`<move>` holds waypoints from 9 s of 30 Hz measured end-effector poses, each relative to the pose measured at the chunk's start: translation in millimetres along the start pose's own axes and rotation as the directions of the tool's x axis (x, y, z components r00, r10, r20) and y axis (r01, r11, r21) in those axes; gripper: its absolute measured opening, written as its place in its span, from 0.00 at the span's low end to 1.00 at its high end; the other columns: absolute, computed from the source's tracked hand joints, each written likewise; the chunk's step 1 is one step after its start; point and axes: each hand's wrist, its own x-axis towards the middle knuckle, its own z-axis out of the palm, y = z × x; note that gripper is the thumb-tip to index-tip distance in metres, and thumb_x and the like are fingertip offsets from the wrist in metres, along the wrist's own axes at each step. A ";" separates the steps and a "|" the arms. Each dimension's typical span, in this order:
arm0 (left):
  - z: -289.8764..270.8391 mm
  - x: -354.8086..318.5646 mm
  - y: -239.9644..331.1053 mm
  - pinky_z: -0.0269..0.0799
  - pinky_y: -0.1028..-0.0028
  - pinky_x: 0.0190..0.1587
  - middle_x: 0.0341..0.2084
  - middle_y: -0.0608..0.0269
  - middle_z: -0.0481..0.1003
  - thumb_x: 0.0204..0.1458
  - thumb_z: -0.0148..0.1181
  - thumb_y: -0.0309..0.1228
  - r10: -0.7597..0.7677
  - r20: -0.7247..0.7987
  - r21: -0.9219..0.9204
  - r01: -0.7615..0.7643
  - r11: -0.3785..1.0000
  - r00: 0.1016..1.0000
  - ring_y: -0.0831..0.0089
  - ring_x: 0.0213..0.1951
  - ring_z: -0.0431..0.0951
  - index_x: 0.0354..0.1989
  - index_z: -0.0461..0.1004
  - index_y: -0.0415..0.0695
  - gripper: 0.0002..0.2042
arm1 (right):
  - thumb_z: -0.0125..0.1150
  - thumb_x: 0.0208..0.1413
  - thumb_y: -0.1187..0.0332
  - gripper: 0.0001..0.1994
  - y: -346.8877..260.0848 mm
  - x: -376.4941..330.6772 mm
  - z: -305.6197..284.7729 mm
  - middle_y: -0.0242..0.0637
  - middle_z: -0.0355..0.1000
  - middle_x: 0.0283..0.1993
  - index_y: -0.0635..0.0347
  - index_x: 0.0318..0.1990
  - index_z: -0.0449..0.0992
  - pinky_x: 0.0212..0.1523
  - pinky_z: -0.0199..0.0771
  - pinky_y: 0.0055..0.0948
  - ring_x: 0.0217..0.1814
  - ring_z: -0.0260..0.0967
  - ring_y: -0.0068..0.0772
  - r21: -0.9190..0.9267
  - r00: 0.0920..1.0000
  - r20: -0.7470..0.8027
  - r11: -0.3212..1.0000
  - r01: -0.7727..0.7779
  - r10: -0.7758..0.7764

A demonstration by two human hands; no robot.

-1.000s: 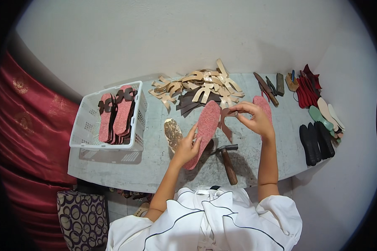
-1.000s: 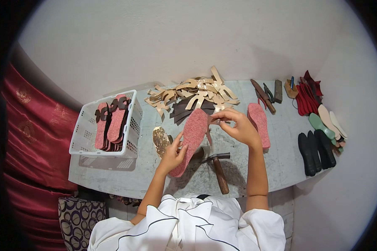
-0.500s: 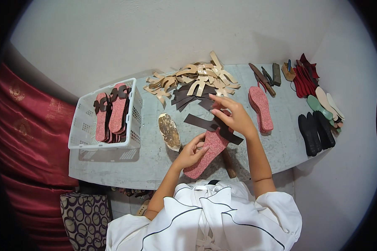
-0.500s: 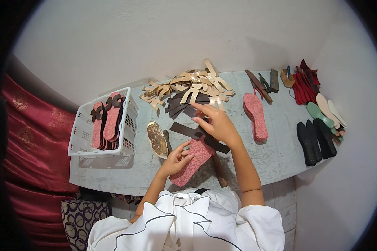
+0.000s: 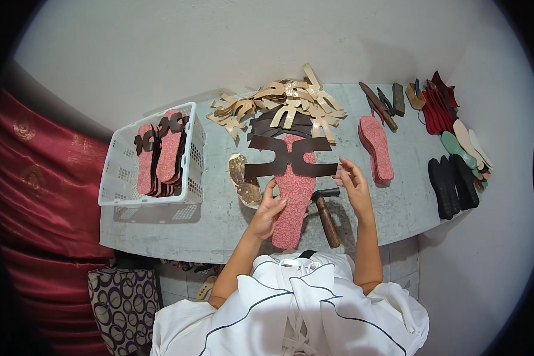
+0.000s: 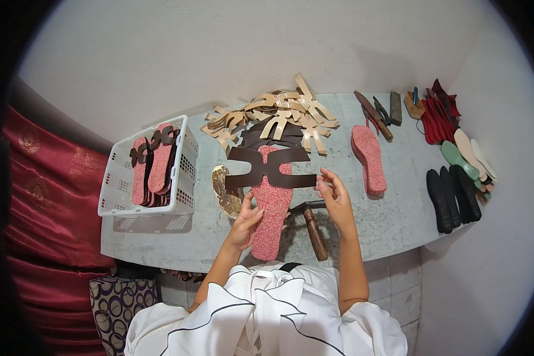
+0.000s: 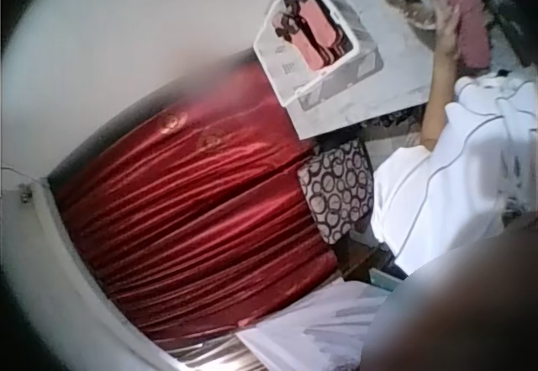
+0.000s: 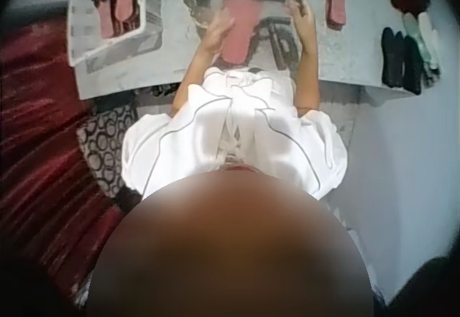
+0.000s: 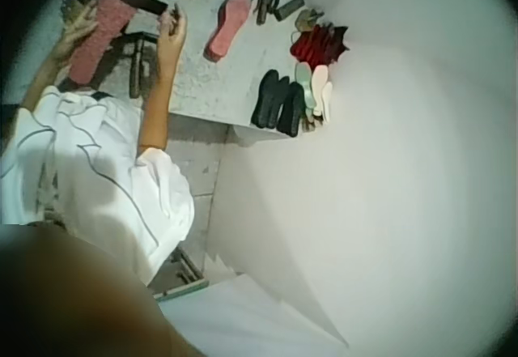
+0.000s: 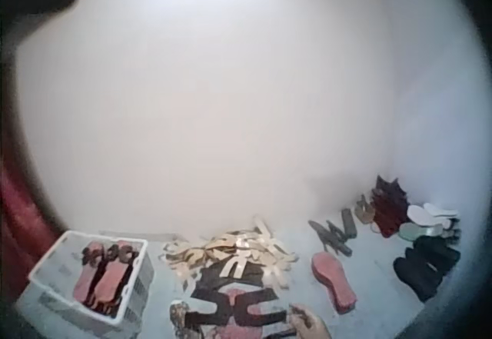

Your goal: Manually assemble shoe components by attaching upper straps to a sole and using a hammer to secure them.

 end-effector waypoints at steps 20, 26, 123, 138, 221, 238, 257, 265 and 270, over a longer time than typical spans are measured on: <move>2.5 -5.4 6.8 0.67 0.63 0.52 0.52 0.47 0.62 0.56 0.40 0.22 0.078 -0.024 0.086 -0.076 0.993 0.997 0.62 0.53 0.66 0.60 0.36 0.50 0.27 | 0.55 0.52 0.72 0.05 0.4 -5.0 0.1 0.27 0.69 0.29 0.63 0.35 0.71 0.37 0.66 0.17 0.32 0.65 0.15 0.085 0.991 0.131 0.995 -0.044 0.033; 5.4 -5.1 8.9 0.67 0.61 0.51 0.53 0.46 0.60 0.55 0.40 0.21 0.090 -0.028 0.031 -0.090 0.996 0.996 0.60 0.53 0.66 0.60 0.37 0.50 0.26 | 0.56 0.51 0.72 0.04 -1.1 -10.1 -4.8 0.27 0.69 0.28 0.63 0.34 0.71 0.36 0.66 0.18 0.31 0.66 0.16 0.101 0.984 0.170 0.992 -0.080 0.062; 19.2 -11.7 9.0 0.78 0.73 0.28 0.35 0.55 0.73 0.58 0.34 0.48 0.060 -0.187 0.086 -0.045 0.995 0.981 0.67 0.31 0.78 0.46 0.63 0.39 0.23 | 0.55 0.51 0.73 0.10 11.7 -14.3 1.9 0.32 0.69 0.37 0.65 0.42 0.70 0.39 0.65 0.20 0.38 0.66 0.20 -0.035 0.939 0.320 0.992 -0.122 0.127; 17.9 -12.6 7.2 0.57 0.73 0.56 0.52 0.62 0.63 0.60 0.36 0.36 0.189 -0.372 0.149 -0.143 0.978 0.909 0.75 0.54 0.62 0.56 0.57 0.42 0.18 | 0.50 0.53 0.65 0.25 -16.0 -46.6 93.4 0.44 0.47 0.65 0.61 0.59 0.57 0.63 0.31 0.54 0.69 0.38 0.48 -0.586 0.783 0.549 0.532 0.610 -0.294; -86.9 -20.5 50.0 0.59 0.68 0.51 0.48 0.54 0.63 0.25 0.74 0.36 0.260 -0.567 0.454 0.033 0.890 0.782 0.63 0.47 0.66 0.53 0.60 0.36 0.42 | 0.53 0.54 0.73 0.22 52.3 -9.3 135.0 0.43 0.73 0.32 0.63 0.53 0.52 0.23 0.69 0.19 0.27 0.70 0.22 0.104 0.859 0.450 0.941 -0.323 0.245; -70.2 -18.9 70.3 0.56 0.86 0.16 0.12 0.77 0.62 0.42 0.65 0.28 0.354 -0.507 0.596 0.023 0.803 0.786 0.89 0.13 0.58 0.39 0.68 0.38 0.16 | 0.54 0.53 0.72 0.21 55.4 -9.0 135.4 0.43 0.73 0.31 0.65 0.51 0.53 0.19 0.67 0.17 0.25 0.70 0.21 0.148 0.874 0.446 0.946 -0.287 0.195; -51.6 -19.7 76.6 0.61 0.73 0.26 0.15 0.65 0.67 0.44 0.61 0.36 0.634 -0.315 0.947 0.189 0.259 0.706 0.74 0.19 0.68 0.38 0.74 0.39 0.15 | 0.55 0.52 0.73 0.21 67.2 -9.2 138.3 0.36 0.72 0.26 0.63 0.51 0.55 0.18 0.62 0.15 0.21 0.66 0.16 0.177 0.897 0.398 0.944 -0.280 0.191; -29.5 -8.5 73.0 0.54 0.66 0.39 0.24 0.63 0.71 0.46 0.55 0.30 0.778 -0.089 0.875 0.422 -0.237 0.622 0.65 0.32 0.70 0.34 0.76 0.42 0.09 | 0.54 0.52 0.74 0.20 58.0 -10.1 142.7 0.35 0.72 0.25 0.62 0.51 0.55 0.17 0.60 0.15 0.20 0.65 0.15 0.180 0.888 0.411 0.936 -0.302 0.208; -29.9 -5.4 61.3 0.54 0.67 0.40 0.24 0.63 0.69 0.43 0.58 0.29 0.781 0.018 0.817 0.440 -0.371 0.625 0.66 0.32 0.68 0.35 0.75 0.42 0.10 | 0.55 0.52 0.73 0.20 54.2 -8.7 139.8 0.33 0.71 0.23 0.62 0.50 0.55 0.14 0.56 0.14 0.18 0.64 0.14 0.107 0.877 0.420 0.946 -0.305 0.235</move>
